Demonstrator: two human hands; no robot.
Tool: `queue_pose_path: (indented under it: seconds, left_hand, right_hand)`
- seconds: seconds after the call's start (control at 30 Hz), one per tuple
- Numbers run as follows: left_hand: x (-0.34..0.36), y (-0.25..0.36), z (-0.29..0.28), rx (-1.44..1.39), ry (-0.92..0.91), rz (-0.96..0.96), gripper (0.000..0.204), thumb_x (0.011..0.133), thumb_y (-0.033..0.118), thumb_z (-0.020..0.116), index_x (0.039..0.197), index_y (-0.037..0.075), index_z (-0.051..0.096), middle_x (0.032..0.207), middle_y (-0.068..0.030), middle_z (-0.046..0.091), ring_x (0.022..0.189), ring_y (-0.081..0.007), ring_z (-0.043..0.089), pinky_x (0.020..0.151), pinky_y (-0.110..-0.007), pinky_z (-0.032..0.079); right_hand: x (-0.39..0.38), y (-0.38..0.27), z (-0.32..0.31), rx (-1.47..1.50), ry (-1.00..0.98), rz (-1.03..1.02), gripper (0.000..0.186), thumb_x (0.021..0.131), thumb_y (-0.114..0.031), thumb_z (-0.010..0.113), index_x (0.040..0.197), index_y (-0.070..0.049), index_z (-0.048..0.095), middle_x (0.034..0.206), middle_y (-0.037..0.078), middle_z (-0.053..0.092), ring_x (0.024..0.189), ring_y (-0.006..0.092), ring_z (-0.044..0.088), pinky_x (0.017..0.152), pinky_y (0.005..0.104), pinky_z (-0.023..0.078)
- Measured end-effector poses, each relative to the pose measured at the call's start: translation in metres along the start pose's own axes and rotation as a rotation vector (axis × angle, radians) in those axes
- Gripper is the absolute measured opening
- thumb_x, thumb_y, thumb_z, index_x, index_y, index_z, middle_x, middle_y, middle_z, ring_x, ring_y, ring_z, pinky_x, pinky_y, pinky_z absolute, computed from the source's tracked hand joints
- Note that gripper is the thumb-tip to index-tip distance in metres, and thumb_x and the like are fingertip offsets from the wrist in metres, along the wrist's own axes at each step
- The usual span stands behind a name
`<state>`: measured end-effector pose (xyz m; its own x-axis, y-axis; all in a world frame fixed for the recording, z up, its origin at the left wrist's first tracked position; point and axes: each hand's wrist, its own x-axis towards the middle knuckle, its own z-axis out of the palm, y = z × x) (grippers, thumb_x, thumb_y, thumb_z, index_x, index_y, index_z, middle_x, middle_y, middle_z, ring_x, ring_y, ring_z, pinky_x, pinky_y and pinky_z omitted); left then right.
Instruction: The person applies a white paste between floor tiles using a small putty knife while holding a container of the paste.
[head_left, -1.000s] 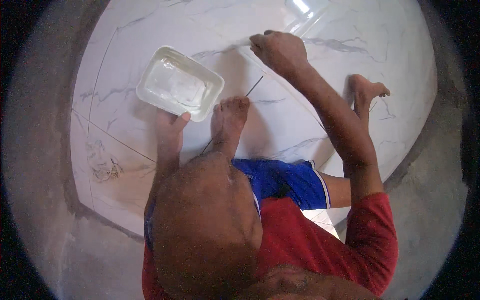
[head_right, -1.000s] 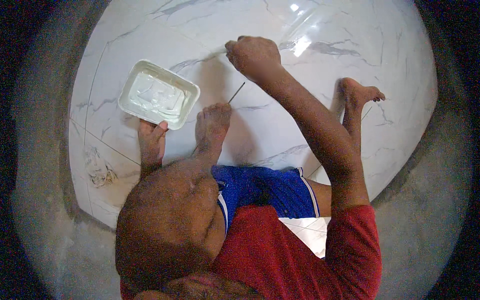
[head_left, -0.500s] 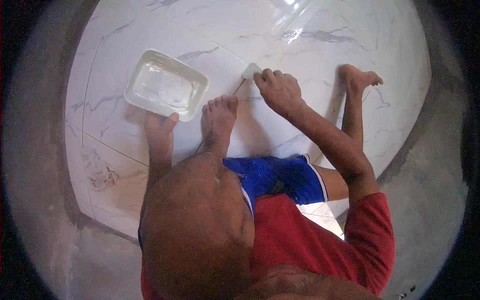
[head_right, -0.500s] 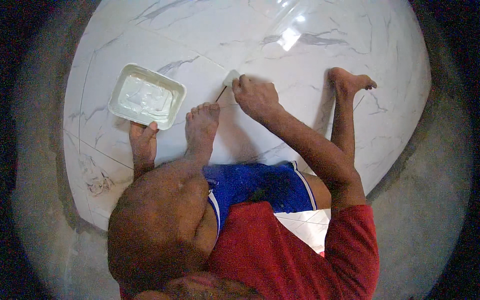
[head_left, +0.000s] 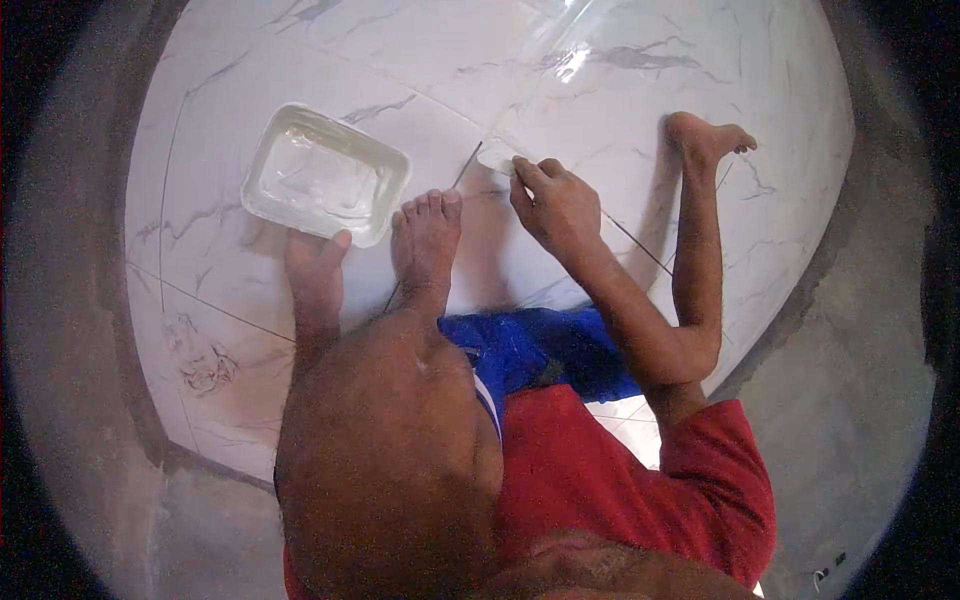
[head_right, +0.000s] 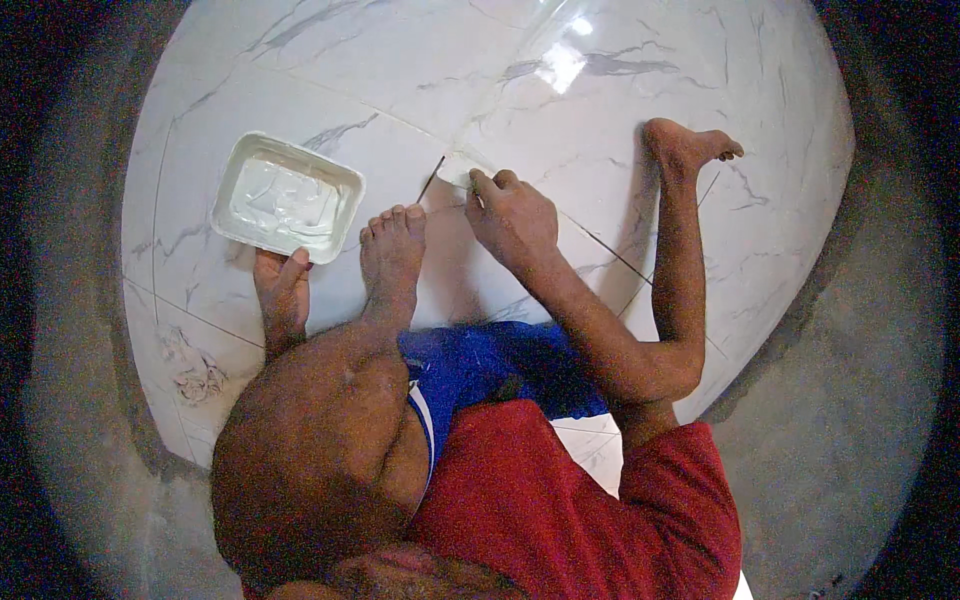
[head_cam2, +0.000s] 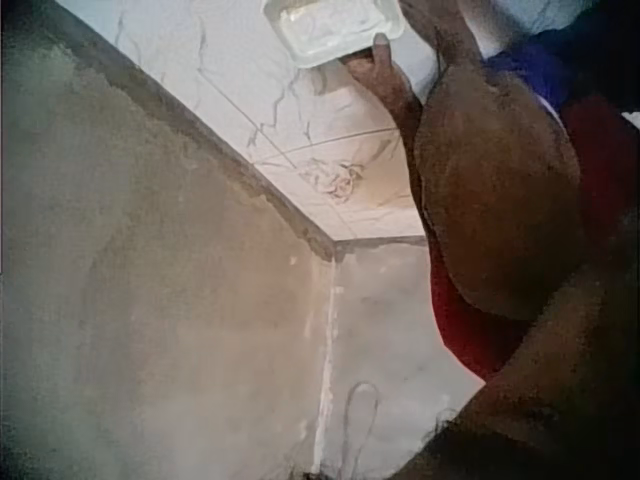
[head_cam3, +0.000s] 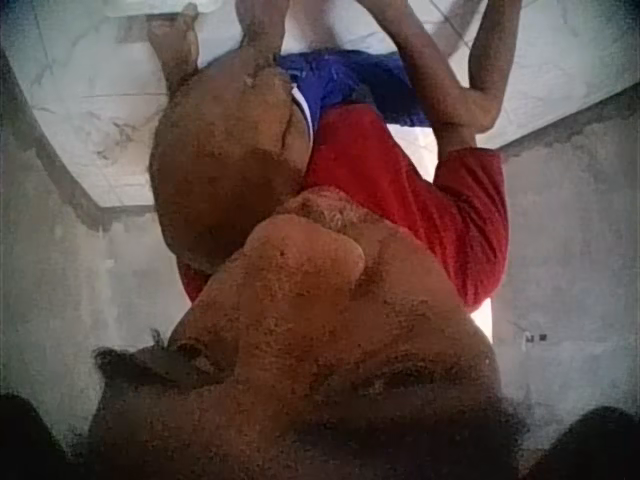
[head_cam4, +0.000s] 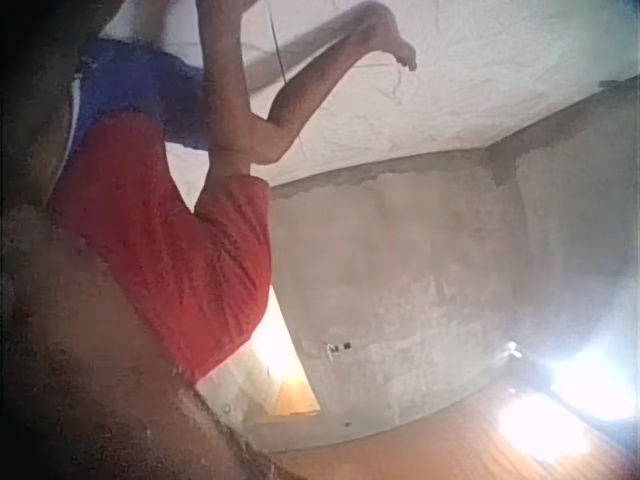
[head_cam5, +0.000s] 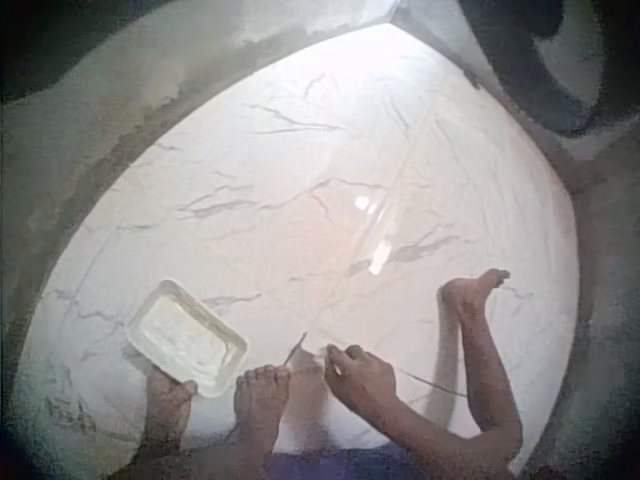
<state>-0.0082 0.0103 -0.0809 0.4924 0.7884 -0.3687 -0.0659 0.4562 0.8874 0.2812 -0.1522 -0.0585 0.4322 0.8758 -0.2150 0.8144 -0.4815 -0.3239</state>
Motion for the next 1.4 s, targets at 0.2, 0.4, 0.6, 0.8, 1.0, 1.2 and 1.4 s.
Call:
queue_pose_path:
  seconds: [0.2,0.4,0.6,0.8,1.0,1.2,1.4]
  left_hand:
    - [0.0,0.0,0.008,-0.053,0.052,0.027,0.074,0.082,-0.003,0.068,0.148,0.002,0.035,0.138,-0.0115,0.051,0.121,-0.0227,0.053,0.096,-0.038,0.047]
    - [0.002,-0.003,-0.003,-0.012,-0.01,0.018,0.077,0.082,-0.002,0.068,0.15,0.001,0.031,0.144,-0.0145,0.048,0.133,-0.0294,0.048,0.11,-0.045,0.042]
    - [0.0,0.013,0.016,-0.071,0.051,0.0,0.084,0.074,-0.003,0.072,0.148,-0.004,0.032,0.141,-0.014,0.048,0.134,-0.0269,0.045,0.117,-0.041,0.032]
    - [0.002,0.01,0.008,-0.053,0.005,-0.038,0.08,0.075,-0.005,0.068,0.147,-0.004,0.034,0.139,-0.0143,0.048,0.132,-0.0261,0.046,0.115,-0.041,0.035]
    - [-0.004,0.006,0.003,-0.053,-0.013,-0.039,0.08,0.075,-0.003,0.068,0.148,-0.004,0.033,0.141,-0.0147,0.048,0.133,-0.0271,0.046,0.117,-0.042,0.032]
    - [0.0,0.017,0.02,-0.108,-0.049,-0.031,0.079,0.075,-0.004,0.067,0.147,-0.005,0.034,0.14,-0.0149,0.049,0.133,-0.0268,0.045,0.117,-0.042,0.031]
    - [-0.001,0.008,0.005,-0.021,-0.015,-0.038,0.078,0.076,-0.004,0.067,0.147,-0.005,0.035,0.14,-0.0146,0.049,0.132,-0.0262,0.046,0.116,-0.041,0.033]
  right_hand:
    - [-0.012,0.014,0.044,0.032,0.048,-0.022,0.043,0.093,-0.017,0.061,0.135,-0.013,0.055,0.109,0.014,0.063,0.094,0.0329,0.066,0.071,0.0444,0.057]
    - [-0.016,0.013,0.066,0.02,0.06,-0.088,0.051,0.092,-0.01,0.059,0.142,-0.015,0.049,0.11,0.013,0.059,0.098,0.0335,0.063,0.071,0.0436,0.058]
    - [-0.034,0.013,0.046,-0.107,-0.106,-0.061,0.053,0.091,-0.01,0.057,0.143,-0.014,0.046,0.108,0.013,0.06,0.093,0.0338,0.064,0.068,0.0424,0.058]
    - [0.001,-0.02,0.035,-0.071,-0.001,-0.05,0.048,0.091,-0.012,0.058,0.138,-0.013,0.052,0.109,0.013,0.061,0.089,0.0308,0.067,0.064,0.0442,0.058]
    - [-0.021,-0.015,0.012,-0.285,-0.274,-0.011,0.045,0.089,-0.016,0.059,0.134,-0.008,0.054,0.108,0.014,0.06,0.084,0.027,0.068,0.058,0.0399,0.06]
    - [0.01,-0.015,0.013,-0.209,0.031,-0.146,0.039,0.089,-0.012,0.058,0.128,-0.012,0.058,0.103,0.01,0.061,0.085,0.0277,0.068,0.061,0.0415,0.058]
    - [-0.03,0.027,0.01,-0.304,-0.191,-0.132,0.039,0.091,-0.016,0.056,0.13,-0.009,0.057,0.108,0.014,0.062,0.086,0.029,0.069,0.059,0.0408,0.059]
